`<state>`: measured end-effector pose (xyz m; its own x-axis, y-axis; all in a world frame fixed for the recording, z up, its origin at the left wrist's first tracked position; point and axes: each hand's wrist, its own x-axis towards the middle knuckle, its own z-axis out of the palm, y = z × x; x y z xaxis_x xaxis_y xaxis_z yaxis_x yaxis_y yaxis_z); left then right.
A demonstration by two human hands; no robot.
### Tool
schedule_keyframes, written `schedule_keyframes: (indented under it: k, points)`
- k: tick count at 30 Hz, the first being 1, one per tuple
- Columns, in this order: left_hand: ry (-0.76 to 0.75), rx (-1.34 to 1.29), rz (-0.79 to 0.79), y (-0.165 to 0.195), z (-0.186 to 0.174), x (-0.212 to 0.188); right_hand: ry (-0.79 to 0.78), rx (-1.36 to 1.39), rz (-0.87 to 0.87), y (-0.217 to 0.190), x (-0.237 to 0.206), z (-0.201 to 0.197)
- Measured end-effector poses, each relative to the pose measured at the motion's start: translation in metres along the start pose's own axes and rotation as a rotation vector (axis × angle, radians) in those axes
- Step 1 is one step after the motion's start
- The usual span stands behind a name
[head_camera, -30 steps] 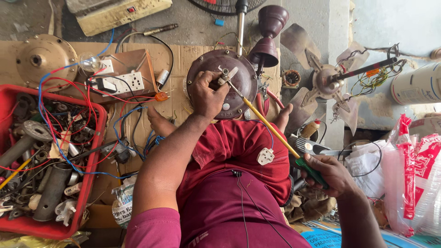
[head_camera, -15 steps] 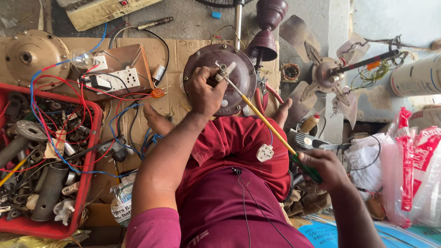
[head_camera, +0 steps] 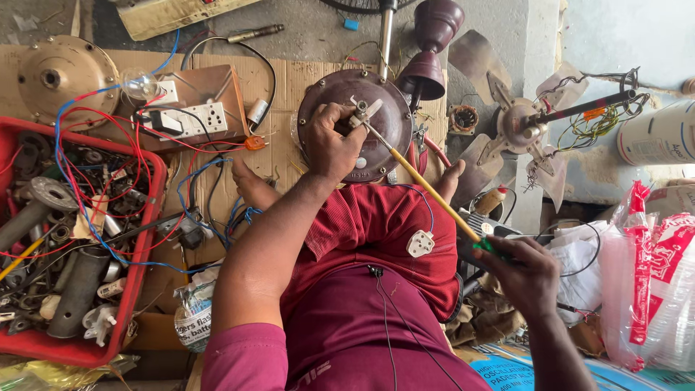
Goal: The person sits on the floor and assembles a ceiling fan motor housing. They place the motor stator into the housing, connect wires, and secure a small white component using a screwdriver. The person then attaches a decorative cap to the assembly.
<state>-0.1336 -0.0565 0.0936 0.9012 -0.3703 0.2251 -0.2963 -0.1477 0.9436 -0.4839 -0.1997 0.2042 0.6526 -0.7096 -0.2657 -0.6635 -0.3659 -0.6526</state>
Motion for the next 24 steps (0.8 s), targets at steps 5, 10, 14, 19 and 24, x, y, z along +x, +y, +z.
schedule_keyframes:
  k: [5,10,14,19,24]
  points:
    - [0.012,0.068,0.025,0.003,0.0,0.001,-0.341,0.691,0.558,0.022,0.031,-0.006]
    - [0.027,0.034,0.078,0.004,0.0,0.004,-0.304,0.528,0.416,0.018,0.022,-0.005]
    - [0.033,0.008,0.063,0.004,0.0,0.002,0.055,-0.036,-0.305,0.009,0.007,-0.003]
    - [0.027,0.058,-0.003,0.007,-0.002,-0.002,-0.209,-0.307,-0.707,0.035,0.028,-0.011]
    - [0.058,0.049,0.079,0.009,0.001,0.001,-0.395,0.601,0.451,0.052,0.042,-0.007]
